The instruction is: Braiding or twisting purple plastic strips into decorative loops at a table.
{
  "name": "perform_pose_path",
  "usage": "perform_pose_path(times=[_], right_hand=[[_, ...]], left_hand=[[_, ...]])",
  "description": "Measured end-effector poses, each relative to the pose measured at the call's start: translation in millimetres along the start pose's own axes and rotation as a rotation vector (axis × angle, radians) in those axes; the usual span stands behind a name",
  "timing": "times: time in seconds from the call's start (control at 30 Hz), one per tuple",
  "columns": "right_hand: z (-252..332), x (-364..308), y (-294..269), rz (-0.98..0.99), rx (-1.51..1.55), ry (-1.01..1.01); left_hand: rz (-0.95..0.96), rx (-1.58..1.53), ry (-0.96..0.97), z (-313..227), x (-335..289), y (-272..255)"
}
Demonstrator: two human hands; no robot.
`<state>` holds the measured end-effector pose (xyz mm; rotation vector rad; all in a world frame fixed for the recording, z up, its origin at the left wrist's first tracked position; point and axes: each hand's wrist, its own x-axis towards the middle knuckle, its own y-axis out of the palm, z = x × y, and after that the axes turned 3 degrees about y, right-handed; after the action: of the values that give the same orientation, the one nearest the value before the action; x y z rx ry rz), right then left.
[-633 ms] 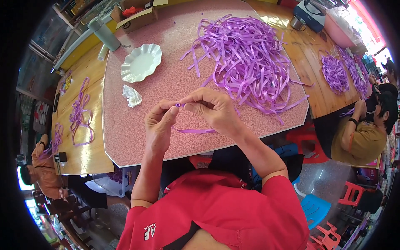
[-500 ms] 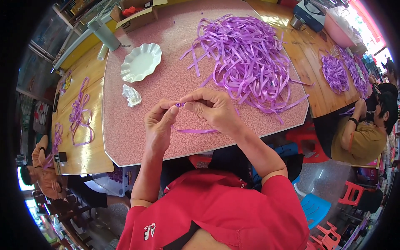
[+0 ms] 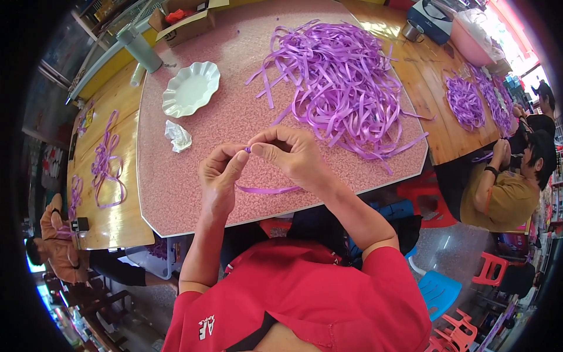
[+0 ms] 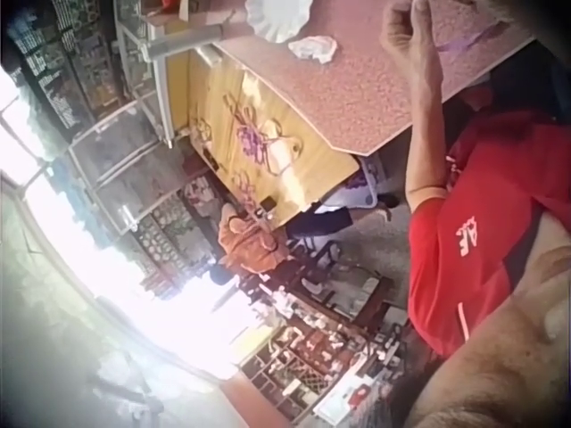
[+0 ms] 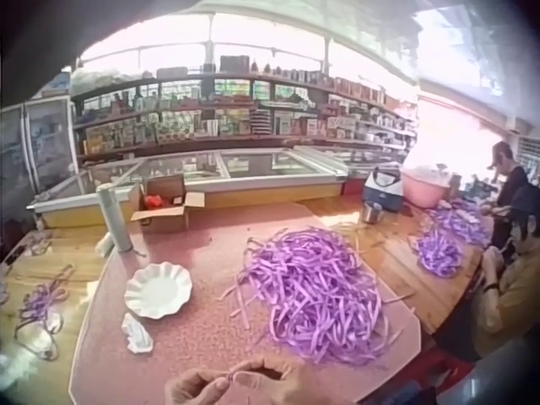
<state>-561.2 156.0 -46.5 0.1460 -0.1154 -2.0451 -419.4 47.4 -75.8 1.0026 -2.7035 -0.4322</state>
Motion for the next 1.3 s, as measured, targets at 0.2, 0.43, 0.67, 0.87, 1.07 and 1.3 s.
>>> perform_pose_path(times=[0.2,0.43,0.67,0.87,1.07,1.3], right_hand=[[-17,5,-3,-0.055,-0.042,-0.164],[-20,5,-6,-0.067,-0.287,-0.347],[-15,2,-11,-0.021,-0.256,-0.286],[-11,1,-17,0.037,-0.065,-0.082],[-5,-5,-12,-0.054,-0.395,-0.292],[-4,-6,0,-0.163,-0.557,-0.548]], left_hand=[[-0.028,0.048,0.01,1,1,5],[-0.097,0.013,0.003,6,3,9],[-0.078,0.004,0.007,6,4,8],[0.003,0.048,0.018,2,1,3],[-0.026,0.105,0.055,4,3,6],[-0.062,0.244,0.161,6,1,12]])
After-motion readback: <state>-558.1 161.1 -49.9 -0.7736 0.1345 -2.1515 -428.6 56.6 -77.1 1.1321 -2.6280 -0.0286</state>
